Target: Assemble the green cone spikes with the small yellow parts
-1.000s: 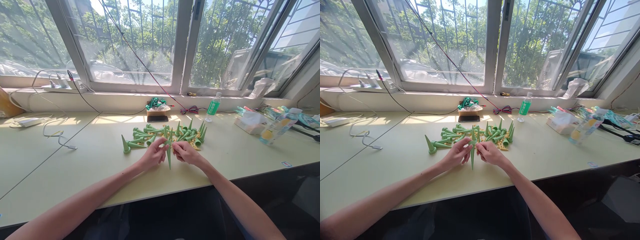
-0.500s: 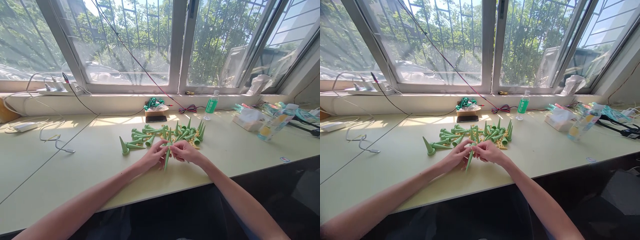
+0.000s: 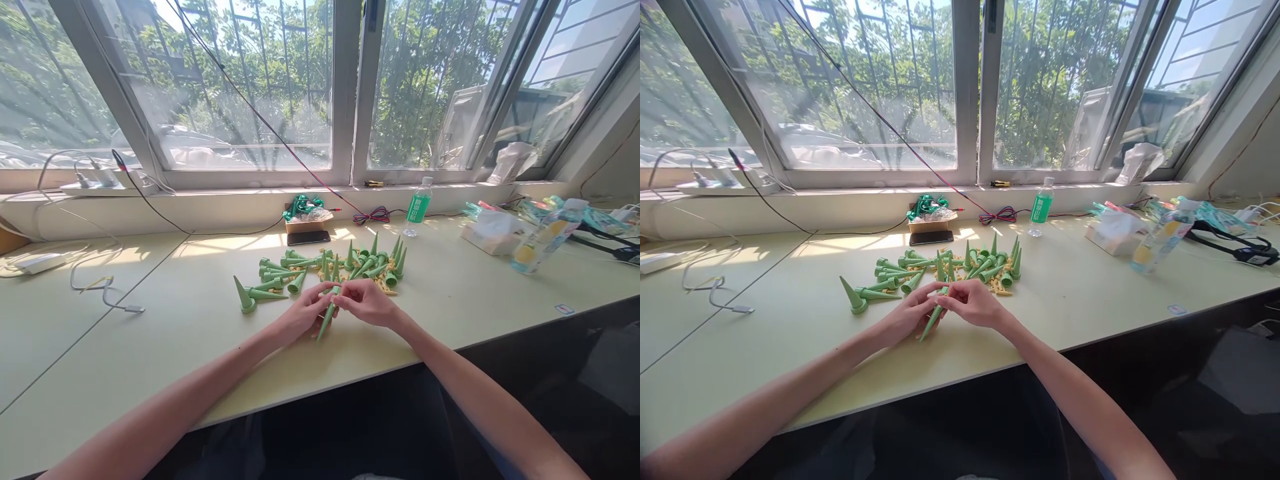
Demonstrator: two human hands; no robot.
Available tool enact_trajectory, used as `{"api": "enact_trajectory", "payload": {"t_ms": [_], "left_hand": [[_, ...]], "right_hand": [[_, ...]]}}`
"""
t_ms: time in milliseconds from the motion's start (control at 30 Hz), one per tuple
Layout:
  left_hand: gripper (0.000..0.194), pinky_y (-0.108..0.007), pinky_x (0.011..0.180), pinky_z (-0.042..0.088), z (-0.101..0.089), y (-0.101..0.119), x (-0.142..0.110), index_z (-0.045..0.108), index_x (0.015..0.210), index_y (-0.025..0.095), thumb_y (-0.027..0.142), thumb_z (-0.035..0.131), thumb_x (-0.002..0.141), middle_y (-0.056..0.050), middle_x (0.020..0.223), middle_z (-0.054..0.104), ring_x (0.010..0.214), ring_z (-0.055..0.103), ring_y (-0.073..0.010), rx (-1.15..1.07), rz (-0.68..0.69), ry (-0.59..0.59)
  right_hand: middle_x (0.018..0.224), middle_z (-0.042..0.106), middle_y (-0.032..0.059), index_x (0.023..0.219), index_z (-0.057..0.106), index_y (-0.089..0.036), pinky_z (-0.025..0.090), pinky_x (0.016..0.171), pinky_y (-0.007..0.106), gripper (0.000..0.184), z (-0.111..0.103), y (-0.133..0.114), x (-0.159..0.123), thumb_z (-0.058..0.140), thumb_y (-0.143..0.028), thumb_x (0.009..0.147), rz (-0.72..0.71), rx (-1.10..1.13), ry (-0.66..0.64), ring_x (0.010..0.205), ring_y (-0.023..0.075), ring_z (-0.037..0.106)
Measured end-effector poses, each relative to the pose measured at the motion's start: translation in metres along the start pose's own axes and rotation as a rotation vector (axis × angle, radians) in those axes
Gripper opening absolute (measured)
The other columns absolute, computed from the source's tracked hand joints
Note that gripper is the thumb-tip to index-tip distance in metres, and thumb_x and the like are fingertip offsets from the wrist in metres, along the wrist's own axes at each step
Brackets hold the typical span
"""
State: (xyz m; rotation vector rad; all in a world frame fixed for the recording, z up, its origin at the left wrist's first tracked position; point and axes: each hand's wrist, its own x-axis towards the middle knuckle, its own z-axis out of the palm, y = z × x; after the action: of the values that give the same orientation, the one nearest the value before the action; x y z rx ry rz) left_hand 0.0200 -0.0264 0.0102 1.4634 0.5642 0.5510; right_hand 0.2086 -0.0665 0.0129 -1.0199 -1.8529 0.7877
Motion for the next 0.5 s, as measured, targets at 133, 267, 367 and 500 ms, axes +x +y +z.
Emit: {"api": "enact_trajectory", "payload": {"t_ms": [133, 267, 367, 500], "left_hand": [[0.052, -0.015, 0.035, 0.029, 0.0008, 0.0012, -0.0013, 0.050, 0.131, 0.020, 0.050, 0.057, 0.090, 0.003, 0.067, 0.054, 0.042, 0.048, -0.0059, 0.027, 0.007, -0.024], [0.053, -0.016, 0.035, 0.028, 0.0012, 0.0021, -0.0019, 0.050, 0.133, 0.019, 0.052, 0.055, 0.092, 0.004, 0.066, 0.052, 0.044, 0.048, -0.0065, 0.052, 0.022, -0.045], [0.052, -0.016, 0.036, 0.027, 0.0015, 0.0037, -0.0024, 0.052, 0.132, 0.018, 0.052, 0.053, 0.093, 0.004, 0.062, 0.048, 0.044, 0.046, -0.0063, 0.065, 0.039, -0.044], [0.052, -0.015, 0.036, 0.024, 0.0022, 0.0059, -0.0037, 0.052, 0.132, 0.017, 0.051, 0.053, 0.093, 0.004, 0.061, 0.048, 0.045, 0.044, -0.0064, 0.061, 0.046, -0.023]], "right_hand": [[0.056, 0.044, -0.0054, 0.071, 0.053, -0.017, 0.030, 0.050, 0.022, 0.032, 0.0034, 0.0042, -0.0035, 0.059, -0.041, 0.091, -0.142, -0.193, 0.112, 0.051, 0.0074, 0.035], [0.058, 0.047, -0.0059, 0.092, 0.060, -0.019, 0.034, 0.053, 0.022, 0.019, 0.0036, 0.0060, -0.0063, 0.057, -0.037, 0.094, -0.211, -0.249, 0.106, 0.050, 0.0082, 0.038], [0.065, 0.056, -0.0029, 0.099, 0.065, -0.020, 0.037, 0.056, 0.023, 0.016, 0.0026, 0.0048, -0.0072, 0.056, -0.032, 0.095, -0.295, -0.283, 0.076, 0.053, 0.0091, 0.041], [0.068, 0.060, -0.0007, 0.094, 0.067, -0.020, 0.040, 0.059, 0.023, 0.013, 0.0028, 0.0055, -0.0070, 0.055, -0.026, 0.095, -0.368, -0.300, 0.103, 0.055, 0.0100, 0.045]]}}
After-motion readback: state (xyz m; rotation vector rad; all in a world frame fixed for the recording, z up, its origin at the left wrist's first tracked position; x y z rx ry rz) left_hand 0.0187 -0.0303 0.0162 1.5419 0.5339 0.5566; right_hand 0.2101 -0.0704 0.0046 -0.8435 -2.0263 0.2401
